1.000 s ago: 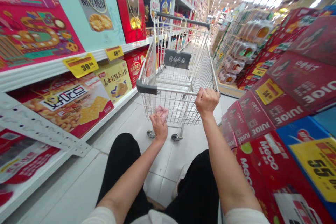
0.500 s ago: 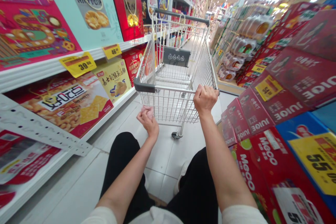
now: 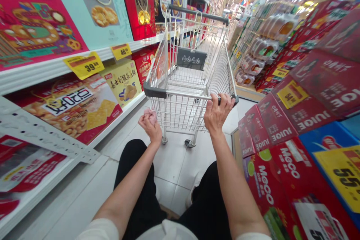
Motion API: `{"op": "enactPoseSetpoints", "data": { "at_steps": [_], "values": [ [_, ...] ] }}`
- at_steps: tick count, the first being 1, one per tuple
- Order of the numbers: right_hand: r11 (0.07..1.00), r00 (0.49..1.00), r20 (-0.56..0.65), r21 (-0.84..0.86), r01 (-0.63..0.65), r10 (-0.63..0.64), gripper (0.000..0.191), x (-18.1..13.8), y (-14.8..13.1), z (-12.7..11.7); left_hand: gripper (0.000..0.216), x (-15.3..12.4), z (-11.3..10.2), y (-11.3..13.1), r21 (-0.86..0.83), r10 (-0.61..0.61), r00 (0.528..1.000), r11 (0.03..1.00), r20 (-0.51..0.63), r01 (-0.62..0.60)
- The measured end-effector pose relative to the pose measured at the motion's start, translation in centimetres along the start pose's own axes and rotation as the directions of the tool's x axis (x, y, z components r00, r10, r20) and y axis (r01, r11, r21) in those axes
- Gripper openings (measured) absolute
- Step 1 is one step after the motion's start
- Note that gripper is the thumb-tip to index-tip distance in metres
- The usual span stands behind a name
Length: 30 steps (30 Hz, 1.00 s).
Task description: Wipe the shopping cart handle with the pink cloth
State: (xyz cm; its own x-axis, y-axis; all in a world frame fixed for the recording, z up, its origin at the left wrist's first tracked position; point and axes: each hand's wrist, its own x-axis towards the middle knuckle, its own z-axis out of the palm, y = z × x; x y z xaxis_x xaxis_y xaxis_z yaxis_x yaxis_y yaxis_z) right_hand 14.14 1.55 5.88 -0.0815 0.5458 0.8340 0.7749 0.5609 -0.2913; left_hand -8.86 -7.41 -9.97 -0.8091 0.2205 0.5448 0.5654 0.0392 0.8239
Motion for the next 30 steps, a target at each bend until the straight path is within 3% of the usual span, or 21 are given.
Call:
{"op": "enactPoseSetpoints", "data": {
  "at_steps": [3,6,14,18,23,27,30],
  "values": [
    [1.0,1.0,-0.015,0.008,-0.024,0.025,0.044,-0.2,-0.4,0.0,0.052,-1.4,0.7,0.3,0.001,-0.04,0.998,0.999,0.042,0.04],
    [1.0,0.999,-0.033,0.006,-0.027,0.027,0.044,-0.4,-0.2,-0.2,0.047,-1.9,0.2,0.0,0.03,-0.004,0.997,1.0,0.08,0.002],
    [1.0,1.0,0.009,-0.009,-0.016,0.016,0.041,-0.6,-0.3,-0.4,0.029,5.8,-3.0,-1.6,0.044,0.08,0.929,0.994,0.361,-0.103],
    [0.998,0.998,-0.021,-0.012,-0.057,0.057,0.039,-0.5,-1.4,-0.1,0.026,5.5,-4.5,-1.6,0.046,0.107,0.878,0.988,0.467,-0.145],
    [0.996,0.994,-0.068,-0.035,-0.082,0.079,0.037,-0.6,-1.7,-0.3,0.027,3.1,-7.0,-1.8,0.06,0.129,0.859,0.981,0.496,-0.183],
    [0.997,0.998,-0.026,-0.05,-0.058,0.057,0.037,-0.9,-1.8,-0.8,0.031,5.2,-6.8,-1.9,0.115,0.093,0.893,0.981,0.44,-0.158],
    [0.998,0.999,0.003,-0.041,-0.055,0.055,0.038,-1.1,-2.3,-1.0,0.031,6.5,-5.7,-1.6,0.13,0.065,0.882,0.981,0.467,-0.141]
  ]
}}
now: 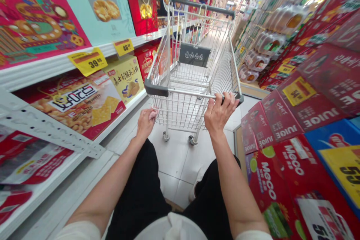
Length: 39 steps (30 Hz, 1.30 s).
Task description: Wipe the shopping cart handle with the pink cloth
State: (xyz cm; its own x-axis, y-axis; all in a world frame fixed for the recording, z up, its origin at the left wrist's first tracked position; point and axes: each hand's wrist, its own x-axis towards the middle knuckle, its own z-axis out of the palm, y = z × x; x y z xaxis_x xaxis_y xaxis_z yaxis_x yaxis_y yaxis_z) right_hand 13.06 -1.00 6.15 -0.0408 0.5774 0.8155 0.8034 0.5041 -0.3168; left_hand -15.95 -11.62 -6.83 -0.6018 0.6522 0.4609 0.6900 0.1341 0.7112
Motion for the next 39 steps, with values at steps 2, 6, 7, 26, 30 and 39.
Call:
{"op": "enactPoseSetpoints", "data": {
  "at_steps": [2,6,7,26,30,39],
  "values": [
    [1.0,1.0,-0.001,0.01,-0.003,0.003,0.038,-0.1,-0.5,-0.1,0.028,-0.5,0.4,0.4,0.005,-0.008,1.0,1.0,0.018,0.007],
    [1.0,0.999,-0.027,0.018,-0.023,0.023,0.04,-0.2,-1.0,-0.1,0.028,-4.7,1.0,0.8,0.015,-0.009,1.0,1.0,0.001,0.009],
    [1.0,0.999,-0.029,0.017,-0.026,0.026,0.042,-0.3,-1.0,-0.2,0.029,-5.7,1.0,0.7,0.011,-0.018,1.0,1.0,-0.007,0.018],
    [0.987,0.985,0.065,0.01,0.158,-0.159,0.038,-7.5,1.7,1.3,0.041,-12.3,10.9,4.8,-0.18,-0.117,0.973,0.98,-0.2,0.081],
    [0.97,0.963,0.119,0.02,0.242,-0.242,0.039,-5.4,3.7,0.1,0.054,-9.8,9.4,3.8,-0.188,-0.221,0.895,0.969,-0.388,0.157],
    [0.974,0.949,0.22,0.079,0.212,-0.225,0.054,-4.2,2.7,0.0,0.041,-7.6,12.5,5.0,-0.194,-0.218,0.917,0.968,-0.335,0.159]
  ]
}}
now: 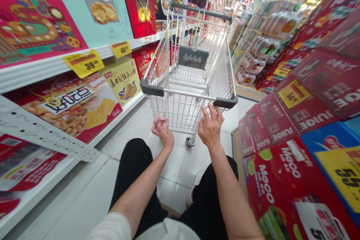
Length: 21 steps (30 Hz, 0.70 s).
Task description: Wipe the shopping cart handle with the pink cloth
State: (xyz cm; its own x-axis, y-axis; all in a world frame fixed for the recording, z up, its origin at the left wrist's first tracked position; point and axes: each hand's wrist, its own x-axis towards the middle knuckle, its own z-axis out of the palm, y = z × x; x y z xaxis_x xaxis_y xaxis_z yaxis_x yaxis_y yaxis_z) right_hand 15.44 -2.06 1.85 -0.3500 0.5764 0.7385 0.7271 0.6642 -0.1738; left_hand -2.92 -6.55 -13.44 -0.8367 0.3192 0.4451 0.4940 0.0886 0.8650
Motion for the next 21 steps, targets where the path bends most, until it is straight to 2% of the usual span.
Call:
{"op": "enactPoseSetpoints", "data": {
  "at_steps": [3,6,8,11,13,15,17,19,21],
  "values": [
    [1.0,0.999,-0.036,0.021,-0.006,0.007,0.052,0.1,-0.7,0.0,0.02,-3.6,1.4,1.0,-0.043,0.067,0.988,0.997,0.137,-0.061],
    [0.999,0.998,-0.061,0.046,0.002,0.0,0.055,0.1,-0.7,0.0,0.014,-4.4,1.1,1.2,-0.089,0.109,0.977,0.992,0.186,-0.094],
    [0.997,0.998,-0.063,0.068,0.019,-0.014,0.059,0.0,-0.7,0.1,0.019,-3.0,-0.1,0.7,-0.09,0.088,0.989,0.993,0.118,-0.077],
    [0.995,0.996,-0.077,0.092,0.041,-0.034,0.06,-0.2,-1.1,0.1,0.034,0.9,-2.0,-0.1,-0.066,0.01,0.998,0.998,-0.054,-0.013],
    [0.994,0.996,-0.086,0.103,0.038,-0.029,0.06,-0.3,-1.6,0.1,0.04,3.0,-2.6,-0.3,-0.048,-0.078,0.97,0.997,-0.232,0.068],
    [0.992,0.996,-0.087,0.121,0.022,-0.011,0.06,-0.4,-2.3,0.1,0.042,3.6,-2.2,0.1,-0.049,-0.106,0.956,0.994,-0.273,0.096],
    [0.989,0.997,-0.079,0.147,0.002,0.01,0.062,-0.4,-2.9,0.1,0.041,2.3,-1.1,0.9,-0.053,-0.084,0.976,0.996,-0.199,0.075],
    [0.985,0.998,-0.064,0.174,-0.01,0.022,0.064,-0.4,-3.3,0.2,0.04,-0.4,0.2,1.9,-0.061,-0.045,0.996,0.997,-0.073,0.041],
    [0.98,0.999,-0.044,0.198,-0.016,0.025,0.066,-0.5,-3.4,0.2,0.029,-3.4,1.2,2.7,-0.082,0.004,0.999,0.997,0.038,-0.001]
  ]
}}
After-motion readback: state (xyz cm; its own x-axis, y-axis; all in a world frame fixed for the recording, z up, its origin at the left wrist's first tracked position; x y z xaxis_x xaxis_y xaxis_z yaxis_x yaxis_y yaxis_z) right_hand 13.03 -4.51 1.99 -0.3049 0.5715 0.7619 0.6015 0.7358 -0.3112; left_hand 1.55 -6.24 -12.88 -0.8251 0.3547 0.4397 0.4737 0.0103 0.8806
